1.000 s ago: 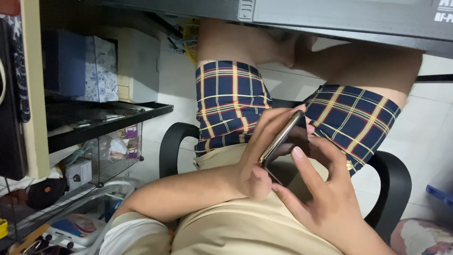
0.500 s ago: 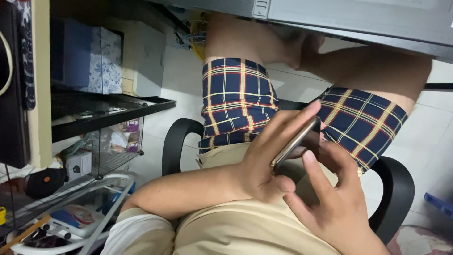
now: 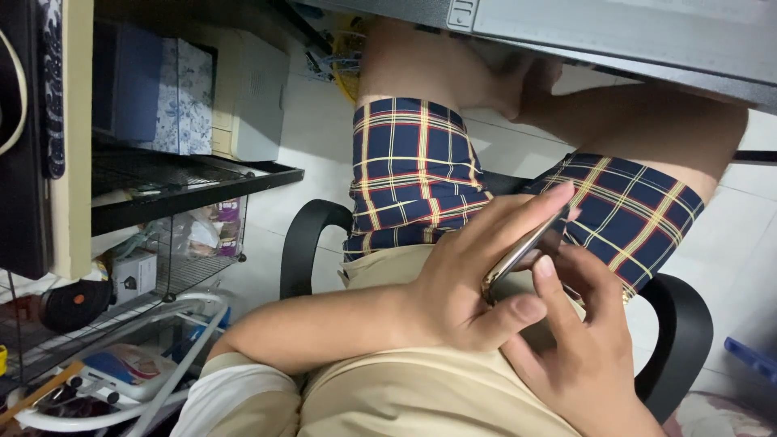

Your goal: Disassembling a smartphone to inspect and manipulate the internal motherboard and camera modules.

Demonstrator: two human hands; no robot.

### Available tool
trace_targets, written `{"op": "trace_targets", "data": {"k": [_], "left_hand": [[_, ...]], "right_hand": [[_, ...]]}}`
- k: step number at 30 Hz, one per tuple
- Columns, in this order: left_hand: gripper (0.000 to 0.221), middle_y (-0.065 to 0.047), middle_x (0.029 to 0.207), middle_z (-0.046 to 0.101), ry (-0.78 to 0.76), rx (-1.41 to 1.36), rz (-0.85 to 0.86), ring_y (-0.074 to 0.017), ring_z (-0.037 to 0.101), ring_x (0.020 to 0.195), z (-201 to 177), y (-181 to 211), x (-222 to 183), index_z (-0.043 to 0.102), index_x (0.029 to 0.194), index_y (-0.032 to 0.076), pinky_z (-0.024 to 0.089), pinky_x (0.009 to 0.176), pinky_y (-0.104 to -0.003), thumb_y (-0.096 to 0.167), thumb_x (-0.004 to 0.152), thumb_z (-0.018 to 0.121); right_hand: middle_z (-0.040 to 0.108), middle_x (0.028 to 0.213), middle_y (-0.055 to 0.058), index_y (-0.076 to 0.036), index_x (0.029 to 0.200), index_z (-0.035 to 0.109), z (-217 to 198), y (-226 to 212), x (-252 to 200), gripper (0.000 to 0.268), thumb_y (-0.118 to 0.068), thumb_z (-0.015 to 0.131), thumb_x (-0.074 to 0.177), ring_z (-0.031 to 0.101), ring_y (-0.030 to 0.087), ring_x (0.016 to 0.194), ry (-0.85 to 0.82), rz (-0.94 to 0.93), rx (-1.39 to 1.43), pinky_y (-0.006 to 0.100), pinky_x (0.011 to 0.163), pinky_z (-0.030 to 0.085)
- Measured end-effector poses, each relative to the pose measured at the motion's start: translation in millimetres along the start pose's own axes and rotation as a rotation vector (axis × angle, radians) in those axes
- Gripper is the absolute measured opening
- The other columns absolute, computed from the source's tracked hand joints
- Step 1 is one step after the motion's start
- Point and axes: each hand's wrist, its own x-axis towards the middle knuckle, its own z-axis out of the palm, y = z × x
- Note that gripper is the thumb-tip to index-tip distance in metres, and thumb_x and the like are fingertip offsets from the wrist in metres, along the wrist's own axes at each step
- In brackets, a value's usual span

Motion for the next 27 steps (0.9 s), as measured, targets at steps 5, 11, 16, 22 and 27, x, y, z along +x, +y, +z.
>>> {"op": "trace_targets", "data": {"k": [5, 11, 16, 22, 27], "left_hand": [[0.055, -0.010, 0.175, 0.055, 0.037, -0.034, -0.057, -0.0254, 0.066, 0.163, -5, 28, 9, 0.033, 0.172, 0.012, 0.062, 0.136, -0.035, 0.038, 0.125, 0.040], [0.054, -0.012, 0.176, 0.053, 0.040, -0.064, -0.024, -0.0291, 0.064, 0.166, -3, 28, 9, 0.032, 0.173, 0.010, 0.062, 0.140, -0.038, 0.041, 0.128, 0.030], [0.055, -0.013, 0.177, 0.051, 0.024, -0.067, -0.010, -0.0311, 0.062, 0.169, -2, 25, 9, 0.030, 0.174, 0.010, 0.059, 0.144, -0.040, 0.040, 0.128, 0.025], [0.055, -0.017, 0.175, 0.052, 0.027, -0.117, -0.020, -0.0327, 0.058, 0.169, -2, 26, 12, 0.031, 0.172, 0.007, 0.051, 0.148, -0.041, 0.038, 0.127, 0.026], [0.053, -0.016, 0.173, 0.054, 0.046, -0.099, -0.033, -0.0334, 0.061, 0.165, -2, 27, 15, 0.035, 0.170, 0.007, 0.053, 0.147, -0.044, 0.037, 0.127, 0.032]], "right_hand": [[0.050, 0.151, 0.038, -0.011, 0.164, 0.043, 2, -2, -2, 0.081, -0.025, 0.086, 0.097, 0.062, 0.049, 0.131, 0.042, 0.031, -0.065, 0.052, 0.107, 0.061], [0.048, 0.150, 0.041, -0.006, 0.158, 0.049, 5, 1, -6, 0.080, -0.023, 0.091, 0.093, 0.064, 0.050, 0.132, 0.088, 0.034, -0.091, 0.053, 0.106, 0.063], [0.047, 0.153, 0.040, -0.009, 0.162, 0.046, 5, 4, -9, 0.083, -0.022, 0.091, 0.094, 0.064, 0.048, 0.132, 0.072, 0.027, -0.092, 0.051, 0.102, 0.062], [0.048, 0.151, 0.040, -0.007, 0.160, 0.048, 6, 1, -4, 0.078, -0.017, 0.088, 0.095, 0.064, 0.048, 0.131, 0.099, 0.018, -0.103, 0.051, 0.104, 0.063], [0.048, 0.151, 0.040, -0.004, 0.152, 0.055, 4, -4, 0, 0.068, -0.018, 0.086, 0.094, 0.063, 0.048, 0.133, 0.084, 0.057, -0.117, 0.052, 0.107, 0.062]]}}
